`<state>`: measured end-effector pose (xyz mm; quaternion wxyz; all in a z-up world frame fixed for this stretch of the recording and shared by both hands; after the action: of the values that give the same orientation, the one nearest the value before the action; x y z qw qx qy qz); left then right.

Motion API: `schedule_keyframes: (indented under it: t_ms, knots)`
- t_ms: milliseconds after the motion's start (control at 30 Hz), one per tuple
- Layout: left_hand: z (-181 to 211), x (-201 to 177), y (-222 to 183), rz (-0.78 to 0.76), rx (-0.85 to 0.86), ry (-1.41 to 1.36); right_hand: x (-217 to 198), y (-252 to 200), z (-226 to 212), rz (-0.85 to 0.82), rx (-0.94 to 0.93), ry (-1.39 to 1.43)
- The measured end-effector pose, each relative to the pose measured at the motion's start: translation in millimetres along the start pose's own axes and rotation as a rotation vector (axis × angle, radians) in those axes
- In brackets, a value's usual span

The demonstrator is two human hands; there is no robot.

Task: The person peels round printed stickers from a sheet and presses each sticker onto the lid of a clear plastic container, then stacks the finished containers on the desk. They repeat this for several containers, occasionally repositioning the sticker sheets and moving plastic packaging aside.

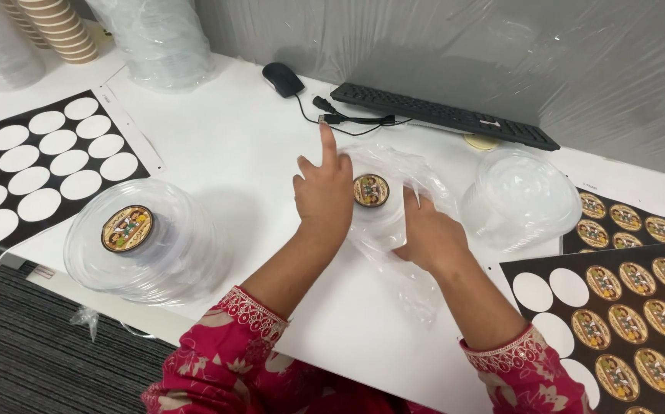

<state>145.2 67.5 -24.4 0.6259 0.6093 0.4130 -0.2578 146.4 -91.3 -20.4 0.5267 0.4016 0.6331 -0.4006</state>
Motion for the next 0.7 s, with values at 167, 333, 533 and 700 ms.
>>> schedule_keyframes:
  t_ms: [167, 333, 533, 700]
  knots:
    - [-10, -9, 1, -0.265, -0.057, -0.162, -5, -2, 2, -0.150, 0.004, -0.135]
    - [-12, -29, -3, -0.236, -0.062, -0.588, -35, -30, -7, 0.253, -0.205, 0.057]
    - [-59, -105, -86, 0.229, 0.009, -0.870, -77, -113, -52, 0.469, -0.340, 0.342]
    - [-161, -122, -165, 0.471, -0.257, -0.703, -60, -138, -100, 0.446, -0.545, 0.403]
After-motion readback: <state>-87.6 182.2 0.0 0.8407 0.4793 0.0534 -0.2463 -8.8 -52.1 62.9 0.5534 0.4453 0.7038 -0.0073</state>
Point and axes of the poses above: each hand's wrist, its own y-axis towards the middle knuckle, its own x-axis out of the palm, z = x × y, the point moved 5 cm from there along y, towards the middle knuckle
